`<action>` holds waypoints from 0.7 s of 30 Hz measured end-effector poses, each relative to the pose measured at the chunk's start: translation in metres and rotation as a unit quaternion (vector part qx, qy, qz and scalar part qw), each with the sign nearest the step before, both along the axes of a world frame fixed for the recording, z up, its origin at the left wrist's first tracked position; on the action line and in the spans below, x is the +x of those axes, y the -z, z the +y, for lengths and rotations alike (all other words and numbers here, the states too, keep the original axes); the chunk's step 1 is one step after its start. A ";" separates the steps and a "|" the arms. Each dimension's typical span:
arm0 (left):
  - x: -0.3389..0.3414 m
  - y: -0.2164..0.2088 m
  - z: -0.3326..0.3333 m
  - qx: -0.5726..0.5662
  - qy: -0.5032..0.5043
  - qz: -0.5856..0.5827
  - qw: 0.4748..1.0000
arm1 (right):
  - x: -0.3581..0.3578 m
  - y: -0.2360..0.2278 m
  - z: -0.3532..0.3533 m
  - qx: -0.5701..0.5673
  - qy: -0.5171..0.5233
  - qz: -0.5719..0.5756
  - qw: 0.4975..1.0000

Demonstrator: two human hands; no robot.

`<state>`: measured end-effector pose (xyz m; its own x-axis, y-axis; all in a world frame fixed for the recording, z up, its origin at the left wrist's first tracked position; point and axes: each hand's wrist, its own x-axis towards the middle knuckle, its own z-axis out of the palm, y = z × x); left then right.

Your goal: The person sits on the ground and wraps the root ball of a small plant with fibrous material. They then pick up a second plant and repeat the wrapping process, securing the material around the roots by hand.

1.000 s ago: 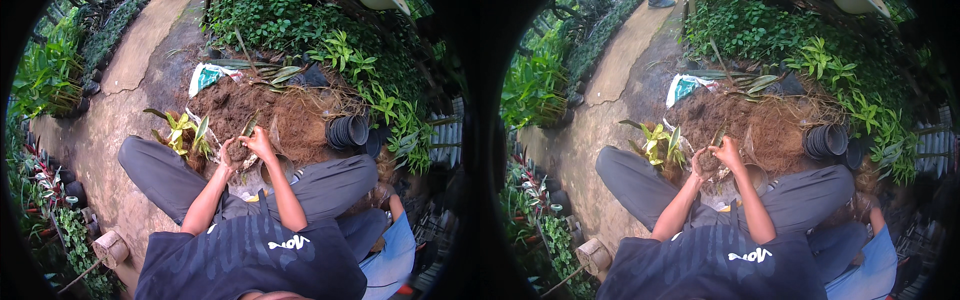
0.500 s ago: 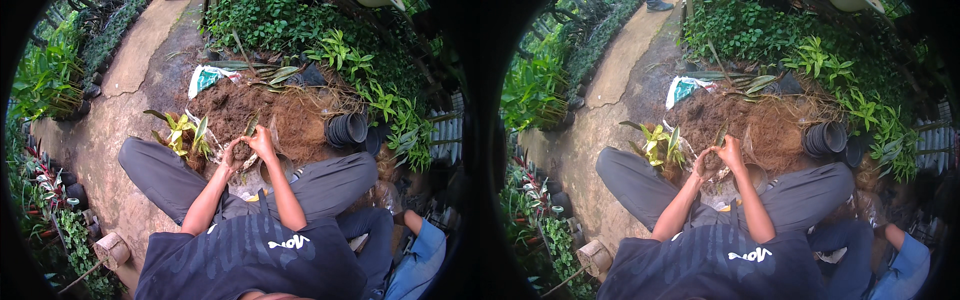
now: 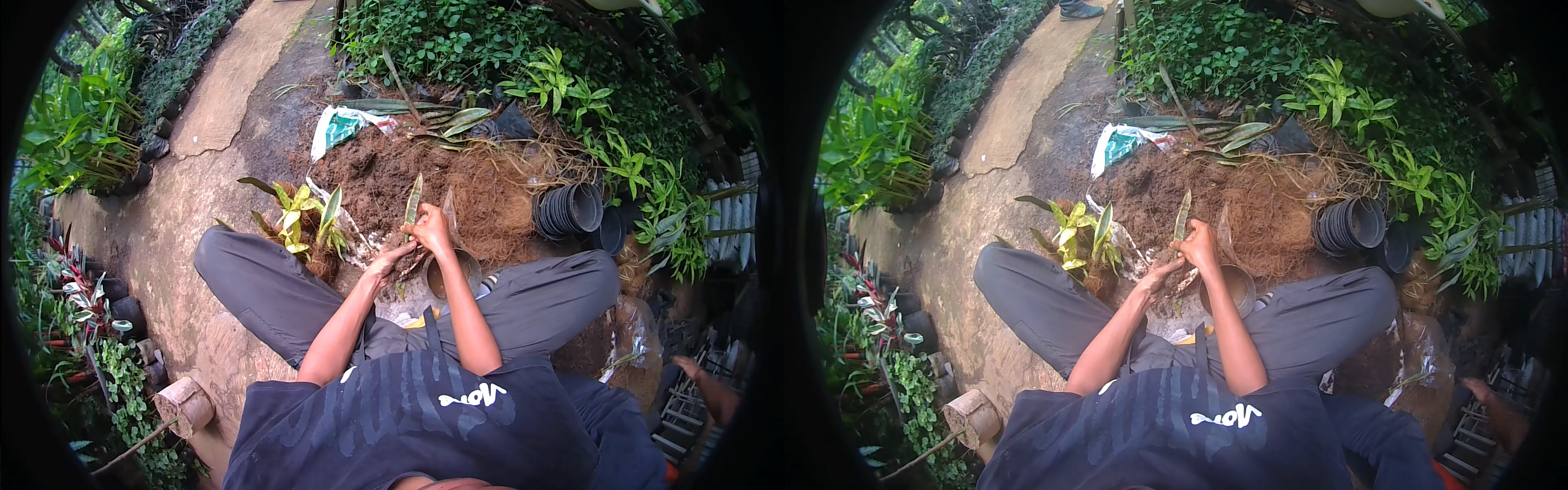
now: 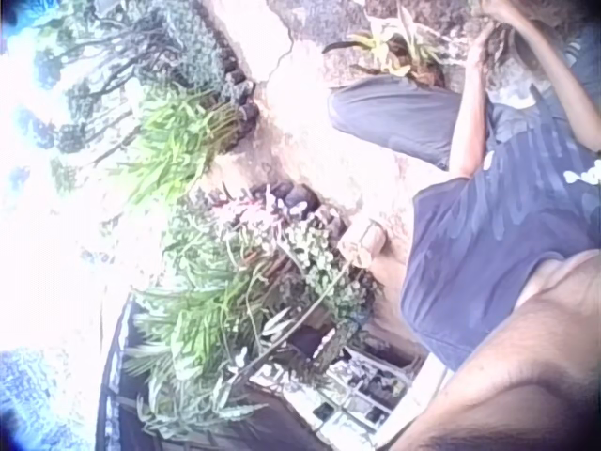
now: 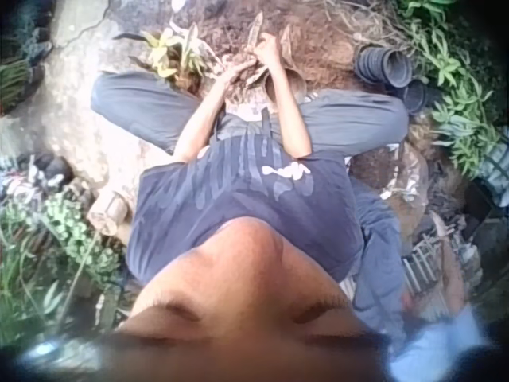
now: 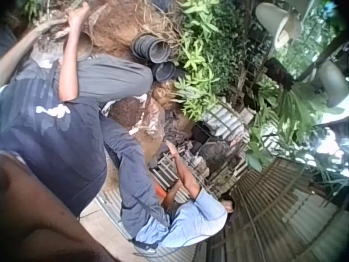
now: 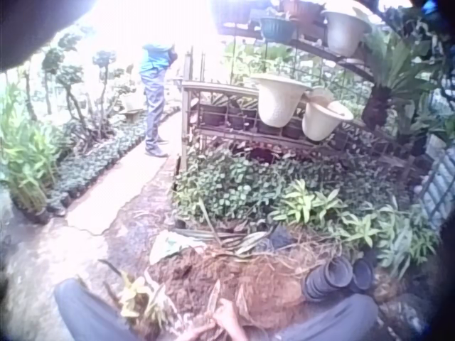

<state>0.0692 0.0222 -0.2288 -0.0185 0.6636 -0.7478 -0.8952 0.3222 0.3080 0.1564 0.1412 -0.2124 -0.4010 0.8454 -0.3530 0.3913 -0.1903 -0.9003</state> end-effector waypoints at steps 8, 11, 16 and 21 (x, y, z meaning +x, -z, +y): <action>-0.008 0.020 0.002 0.091 0.050 0.016 0.994 | -0.004 0.004 -0.004 0.056 0.076 0.044 0.995; -0.017 0.037 0.003 0.122 -0.031 -0.014 0.992 | -0.005 -0.011 -0.015 0.062 0.170 0.078 0.980; -0.032 0.059 0.005 0.146 -0.095 -0.079 0.981 | -0.014 0.014 -0.062 0.034 0.150 0.100 0.983; -0.026 0.051 0.002 0.151 -0.145 -0.111 0.972 | -0.028 0.015 -0.109 0.153 0.109 0.045 0.981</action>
